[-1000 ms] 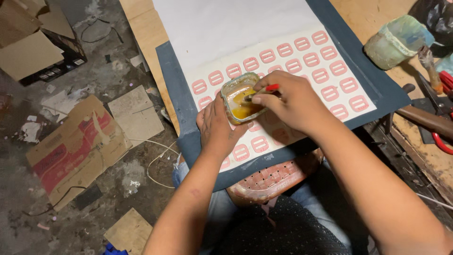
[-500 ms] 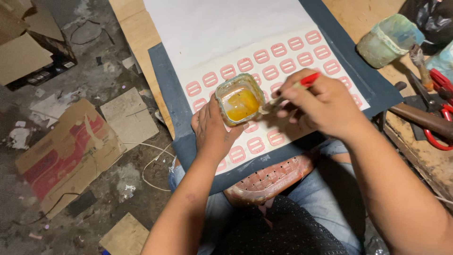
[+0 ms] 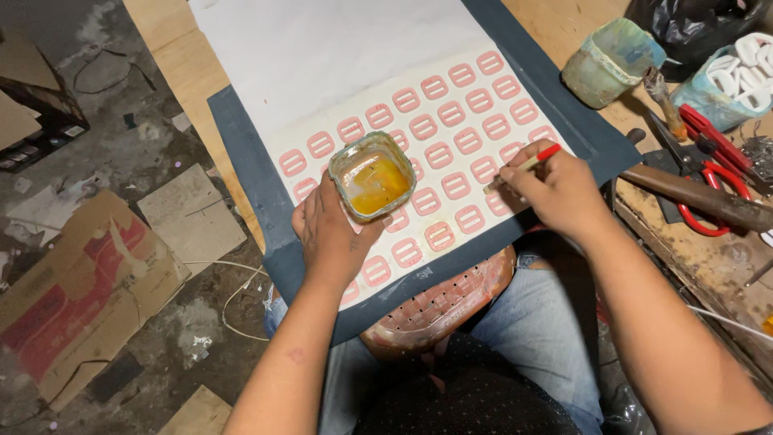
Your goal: The person pours a yellow liquid from a metal can into a small glass container, then uses a brush to apply the liquid onto a grid of pink rectangular shapes on a white sheet. The person repeatedly dips the brush into the container and paints each shape in sequence.
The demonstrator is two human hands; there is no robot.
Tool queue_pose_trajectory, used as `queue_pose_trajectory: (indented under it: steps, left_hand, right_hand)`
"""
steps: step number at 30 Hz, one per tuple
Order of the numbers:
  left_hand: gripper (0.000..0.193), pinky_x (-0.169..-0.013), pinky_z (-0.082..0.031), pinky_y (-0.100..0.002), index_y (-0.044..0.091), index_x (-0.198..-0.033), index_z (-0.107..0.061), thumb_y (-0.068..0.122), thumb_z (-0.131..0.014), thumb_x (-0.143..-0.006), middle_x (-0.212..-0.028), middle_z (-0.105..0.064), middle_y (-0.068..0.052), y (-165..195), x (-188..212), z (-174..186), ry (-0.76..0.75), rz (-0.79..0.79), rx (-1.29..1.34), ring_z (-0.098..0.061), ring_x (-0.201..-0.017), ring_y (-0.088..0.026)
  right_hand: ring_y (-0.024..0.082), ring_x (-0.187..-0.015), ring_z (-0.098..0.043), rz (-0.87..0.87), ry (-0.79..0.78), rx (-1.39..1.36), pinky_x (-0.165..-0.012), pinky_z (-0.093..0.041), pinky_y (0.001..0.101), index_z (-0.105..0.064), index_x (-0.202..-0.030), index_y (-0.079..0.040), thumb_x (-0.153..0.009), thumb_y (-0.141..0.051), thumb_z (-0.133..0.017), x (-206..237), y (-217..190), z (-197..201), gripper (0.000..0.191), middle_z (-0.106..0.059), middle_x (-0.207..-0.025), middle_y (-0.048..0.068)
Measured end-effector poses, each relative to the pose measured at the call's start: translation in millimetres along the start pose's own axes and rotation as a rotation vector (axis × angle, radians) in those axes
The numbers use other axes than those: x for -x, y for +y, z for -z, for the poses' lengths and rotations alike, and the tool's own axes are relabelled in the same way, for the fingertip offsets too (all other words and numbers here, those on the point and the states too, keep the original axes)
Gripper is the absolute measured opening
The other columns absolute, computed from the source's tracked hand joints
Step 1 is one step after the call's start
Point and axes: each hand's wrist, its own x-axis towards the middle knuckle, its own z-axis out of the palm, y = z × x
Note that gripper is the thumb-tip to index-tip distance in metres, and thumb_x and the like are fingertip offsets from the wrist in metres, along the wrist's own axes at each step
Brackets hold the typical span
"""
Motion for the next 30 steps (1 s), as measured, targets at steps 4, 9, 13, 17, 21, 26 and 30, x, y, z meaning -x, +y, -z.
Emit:
queue_pose_trajectory:
  steps: [4,9,13,17,21,26,30]
  left_hand:
    - [0.106,-0.114,-0.023,-0.048,-0.001,-0.151,-0.033,0.040,-0.088,-0.071,-0.132,-0.058,-0.017,0,-1,0,-0.010,0.003,-0.014,-0.049,-0.131,-0.031]
    - [0.107,-0.114,-0.022,-0.048,-0.002,-0.152,-0.031,0.040,-0.088,-0.071,-0.132,-0.057,-0.017,2,0,0,-0.027,0.016,-0.001,-0.047,-0.132,-0.031]
    - [0.105,-0.114,-0.022,-0.048,-0.002,-0.152,-0.031,0.038,-0.087,-0.072,-0.134,-0.057,-0.017,2,2,3,-0.014,-0.023,0.010,-0.048,-0.132,-0.031]
    - [0.104,-0.113,-0.023,-0.049,-0.001,-0.152,-0.032,0.038,-0.087,-0.072,-0.133,-0.058,-0.016,1,3,3,-0.004,-0.019,0.023,-0.049,-0.132,-0.031]
    - [0.105,-0.114,-0.023,-0.049,0.000,-0.152,-0.032,0.038,-0.088,-0.072,-0.131,-0.058,-0.015,0,2,3,-0.016,0.014,0.030,-0.050,-0.131,-0.030]
    - [0.107,-0.113,-0.023,-0.050,0.000,-0.151,-0.032,0.040,-0.089,-0.069,-0.135,-0.056,-0.016,0,0,3,0.001,0.008,0.015,-0.048,-0.133,-0.030]
    - [0.107,-0.113,-0.023,-0.049,0.000,-0.152,-0.031,0.038,-0.088,-0.069,-0.138,-0.056,-0.016,-2,1,4,0.005,-0.014,0.013,-0.048,-0.134,-0.030]
  right_hand:
    - [0.011,-0.082,-0.070,0.171,-0.067,0.057,-0.074,-0.055,0.0267,-0.066,-0.099,-0.003,-0.095,-0.015,-0.071,17,-6,-36,0.014,-0.075,-0.088,0.004]
    - [0.012,-0.081,-0.070,0.263,-0.142,0.142,-0.076,-0.055,0.0276,-0.068,-0.096,-0.004,-0.095,-0.016,-0.071,19,-11,-46,0.013,-0.077,-0.088,0.006]
    - [0.015,-0.080,-0.070,0.132,0.014,0.357,-0.074,-0.054,0.0300,-0.070,-0.098,-0.003,-0.097,-0.017,-0.071,-2,-12,3,0.014,-0.076,-0.090,0.009]
    - [0.017,-0.086,-0.073,0.286,0.060,0.387,-0.078,-0.055,0.0297,-0.068,-0.099,-0.001,-0.098,-0.016,-0.070,-4,-15,17,0.014,-0.076,-0.094,0.009]
    - [0.019,-0.103,-0.068,0.337,-0.006,-0.042,-0.092,-0.054,0.0313,-0.071,-0.108,-0.004,-0.101,-0.018,-0.068,-8,-33,-17,0.016,-0.073,-0.110,0.010]
    - [0.029,-0.121,-0.056,0.623,-0.156,0.092,-0.105,-0.046,0.0389,-0.075,-0.103,-0.006,-0.093,-0.021,-0.075,-21,-78,-78,0.018,-0.061,-0.124,0.014]
    - [0.038,-0.120,-0.048,0.803,-0.115,0.433,-0.101,-0.038,0.0482,-0.077,-0.092,-0.008,-0.083,-0.026,-0.082,-34,-108,-110,0.021,-0.059,-0.129,0.017]
